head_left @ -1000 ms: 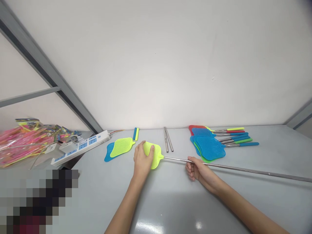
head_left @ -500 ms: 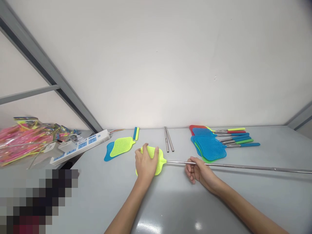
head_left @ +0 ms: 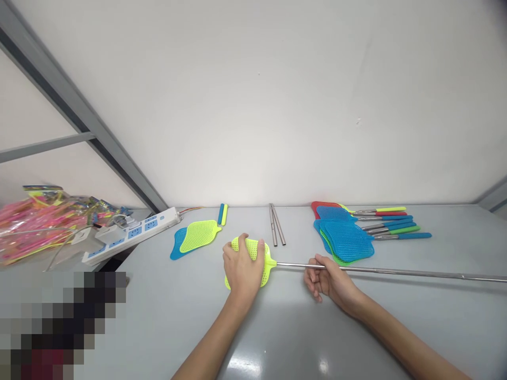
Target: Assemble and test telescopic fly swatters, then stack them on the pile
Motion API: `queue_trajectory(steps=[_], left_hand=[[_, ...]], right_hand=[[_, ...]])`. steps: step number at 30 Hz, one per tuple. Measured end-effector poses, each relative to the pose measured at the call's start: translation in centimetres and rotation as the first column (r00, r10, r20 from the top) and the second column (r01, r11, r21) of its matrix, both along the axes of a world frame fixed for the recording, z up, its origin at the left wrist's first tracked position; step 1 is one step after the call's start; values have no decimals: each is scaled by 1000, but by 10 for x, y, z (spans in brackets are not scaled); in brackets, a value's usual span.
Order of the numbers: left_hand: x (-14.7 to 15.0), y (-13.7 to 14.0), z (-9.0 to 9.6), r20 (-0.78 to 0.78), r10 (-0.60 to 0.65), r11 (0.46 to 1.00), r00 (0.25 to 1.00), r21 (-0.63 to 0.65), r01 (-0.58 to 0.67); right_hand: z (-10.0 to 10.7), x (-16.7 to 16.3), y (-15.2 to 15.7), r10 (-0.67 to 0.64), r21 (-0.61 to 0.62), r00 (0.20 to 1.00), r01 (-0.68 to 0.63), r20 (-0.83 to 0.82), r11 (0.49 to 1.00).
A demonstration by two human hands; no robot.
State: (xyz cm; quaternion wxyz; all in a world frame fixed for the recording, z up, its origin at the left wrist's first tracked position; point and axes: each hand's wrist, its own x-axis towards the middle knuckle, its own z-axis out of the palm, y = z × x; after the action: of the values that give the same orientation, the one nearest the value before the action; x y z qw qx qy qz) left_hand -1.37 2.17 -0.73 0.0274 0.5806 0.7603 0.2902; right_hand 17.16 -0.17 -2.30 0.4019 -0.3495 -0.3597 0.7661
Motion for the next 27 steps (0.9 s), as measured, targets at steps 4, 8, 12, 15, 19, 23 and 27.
queue_trajectory(steps=[4,8,12,15,19,23,27], left_hand=[[3,-2,0,15,-1,1000,1000,-5,1],[5,-3,0,12,-1,1000,1000,18,1],[7,-3,-2,6,-5,1000,1000,24,5],[8,-4,-2,-1,-4,1000,1000,26,4],[10,-5,-2,-1,-15,1000,1000,8,15],[13,-8,-2,7,-23,1000,1000,-6,23],[15,-10,-3,21,-30,999,999,-25,31]], right_hand=[[2,0,0,9,-5,1000,-9,-8,1000],[5,1,-1,6,2,1000,-6,18,1000],[5,0,-1,9,-11,1000,-9,26,1000],[3,1,-1,8,-9,1000,-8,14,1000],[1,2,0,8,-10,1000,-8,-4,1000],[2,2,0,6,-4,1000,-6,-7,1000],[3,2,-1,13,9,1000,-13,-17,1000]])
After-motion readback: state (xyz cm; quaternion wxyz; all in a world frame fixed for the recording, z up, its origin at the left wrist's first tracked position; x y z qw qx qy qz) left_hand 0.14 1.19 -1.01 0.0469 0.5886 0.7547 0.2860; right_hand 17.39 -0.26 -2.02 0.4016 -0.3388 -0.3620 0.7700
